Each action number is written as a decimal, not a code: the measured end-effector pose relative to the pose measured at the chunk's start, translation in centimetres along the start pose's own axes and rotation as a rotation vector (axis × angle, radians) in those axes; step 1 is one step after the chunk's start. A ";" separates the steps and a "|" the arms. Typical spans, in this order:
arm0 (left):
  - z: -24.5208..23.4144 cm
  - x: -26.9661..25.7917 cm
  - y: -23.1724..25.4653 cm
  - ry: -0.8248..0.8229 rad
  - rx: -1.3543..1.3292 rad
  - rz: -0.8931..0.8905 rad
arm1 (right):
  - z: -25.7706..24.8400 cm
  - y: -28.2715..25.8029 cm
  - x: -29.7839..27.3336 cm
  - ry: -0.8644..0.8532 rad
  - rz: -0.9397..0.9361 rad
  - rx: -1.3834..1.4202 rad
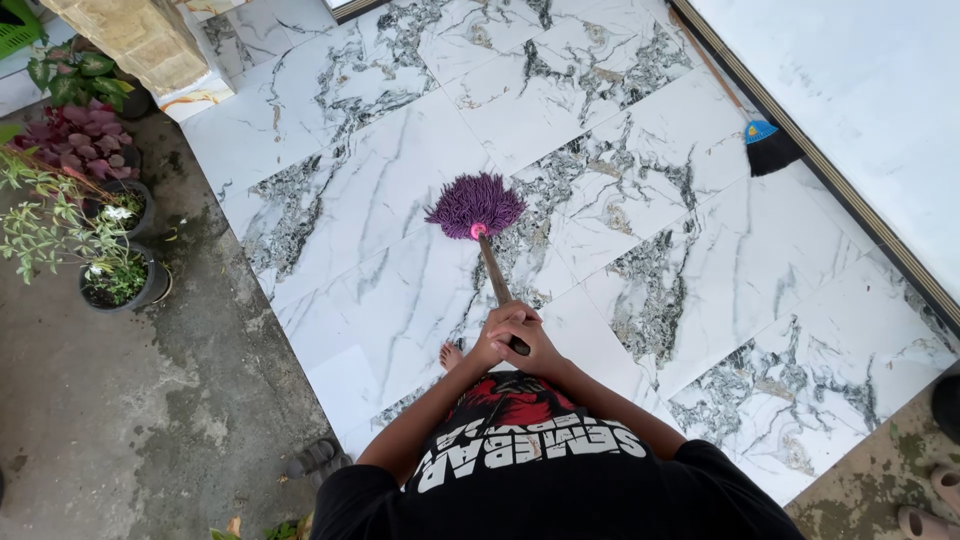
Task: Mopping a tiled floor in an entryway area.
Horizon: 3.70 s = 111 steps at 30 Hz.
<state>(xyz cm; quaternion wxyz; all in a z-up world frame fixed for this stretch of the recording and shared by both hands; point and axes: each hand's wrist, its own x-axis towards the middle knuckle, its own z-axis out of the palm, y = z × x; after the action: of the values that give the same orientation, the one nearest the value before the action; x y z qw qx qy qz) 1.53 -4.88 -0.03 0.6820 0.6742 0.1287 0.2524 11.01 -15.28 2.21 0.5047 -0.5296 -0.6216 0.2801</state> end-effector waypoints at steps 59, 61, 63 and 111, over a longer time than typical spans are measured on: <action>18.8 -30.8 12.7 0.725 0.536 0.079 | 8.1 -14.2 -23.1 -0.284 -0.418 0.297; 20.6 -30.9 11.1 0.768 0.469 0.033 | 7.5 -14.2 -22.5 -0.310 -0.429 0.350; 22.7 -31.5 10.1 0.800 0.373 -0.043 | 6.7 -14.0 -24.3 -0.334 -0.397 0.400; 6.4 -32.7 14.7 0.836 0.144 0.605 | 18.0 -18.6 -11.7 -0.349 -0.526 0.347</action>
<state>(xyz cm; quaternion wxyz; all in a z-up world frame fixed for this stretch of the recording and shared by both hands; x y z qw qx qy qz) -25.10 -27.80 9.39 0.4206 0.5681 0.2065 0.6766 -13.48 -28.17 8.74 0.5281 -0.2022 -0.7566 0.3281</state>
